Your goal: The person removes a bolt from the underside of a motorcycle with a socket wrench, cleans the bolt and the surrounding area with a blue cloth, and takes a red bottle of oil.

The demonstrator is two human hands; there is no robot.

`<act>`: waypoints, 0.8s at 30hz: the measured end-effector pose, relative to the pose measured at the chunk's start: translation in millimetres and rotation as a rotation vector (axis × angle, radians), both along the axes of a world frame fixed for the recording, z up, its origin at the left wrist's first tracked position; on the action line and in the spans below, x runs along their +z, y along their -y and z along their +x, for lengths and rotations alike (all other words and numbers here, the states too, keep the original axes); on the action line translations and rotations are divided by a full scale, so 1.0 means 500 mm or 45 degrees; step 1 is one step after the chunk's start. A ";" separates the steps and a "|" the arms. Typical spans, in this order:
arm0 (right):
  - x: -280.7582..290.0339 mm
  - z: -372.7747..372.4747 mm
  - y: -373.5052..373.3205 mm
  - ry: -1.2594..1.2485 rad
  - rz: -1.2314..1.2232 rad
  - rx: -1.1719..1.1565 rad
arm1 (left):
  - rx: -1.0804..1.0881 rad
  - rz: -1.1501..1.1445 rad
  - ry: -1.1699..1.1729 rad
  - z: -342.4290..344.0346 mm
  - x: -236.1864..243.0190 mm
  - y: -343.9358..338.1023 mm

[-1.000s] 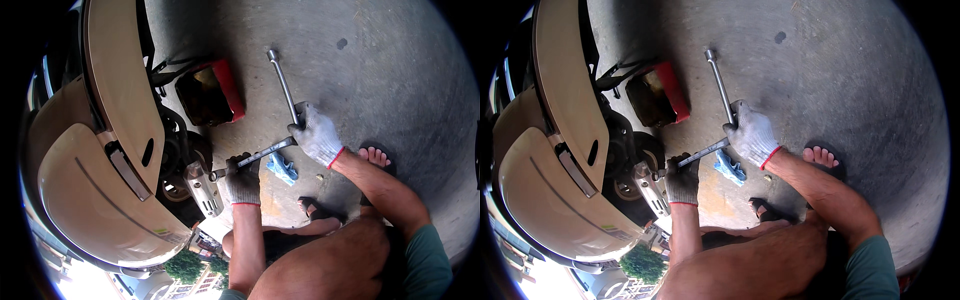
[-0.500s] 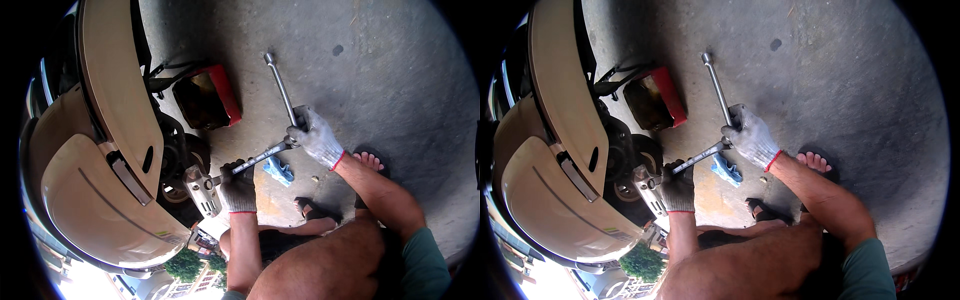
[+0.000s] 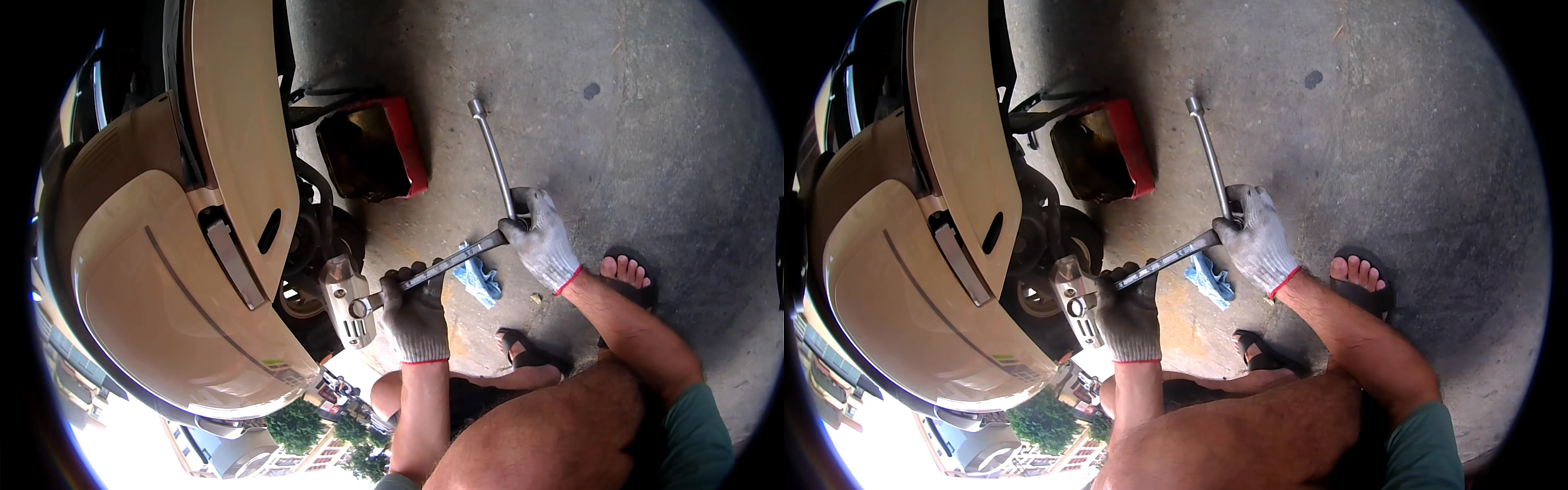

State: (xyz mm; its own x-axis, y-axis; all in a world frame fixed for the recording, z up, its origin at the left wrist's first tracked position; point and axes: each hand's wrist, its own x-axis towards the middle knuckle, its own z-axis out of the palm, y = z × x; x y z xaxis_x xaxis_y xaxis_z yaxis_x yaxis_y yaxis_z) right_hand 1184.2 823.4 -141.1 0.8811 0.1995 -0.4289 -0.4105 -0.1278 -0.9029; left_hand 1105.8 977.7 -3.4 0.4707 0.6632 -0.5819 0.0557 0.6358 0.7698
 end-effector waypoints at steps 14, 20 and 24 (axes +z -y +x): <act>0.080 0.030 -0.131 -0.521 0.573 0.348 | 0.090 0.138 -0.869 -0.224 0.156 -0.009; 0.044 0.002 -0.252 -0.636 0.636 0.479 | -0.814 0.244 -1.543 -0.212 0.168 0.000; 0.030 -0.020 -0.312 -0.852 0.866 0.497 | -0.815 0.382 -1.593 -0.243 0.165 -0.035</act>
State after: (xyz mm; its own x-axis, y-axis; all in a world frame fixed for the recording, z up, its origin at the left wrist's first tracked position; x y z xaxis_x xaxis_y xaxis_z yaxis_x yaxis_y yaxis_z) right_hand 1174.3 979.5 -126.2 0.3255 0.8043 -0.4971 -0.8952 0.0928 -0.4360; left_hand 984.5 995.2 79.2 0.0226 0.7063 -0.7076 0.9926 0.0687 0.1002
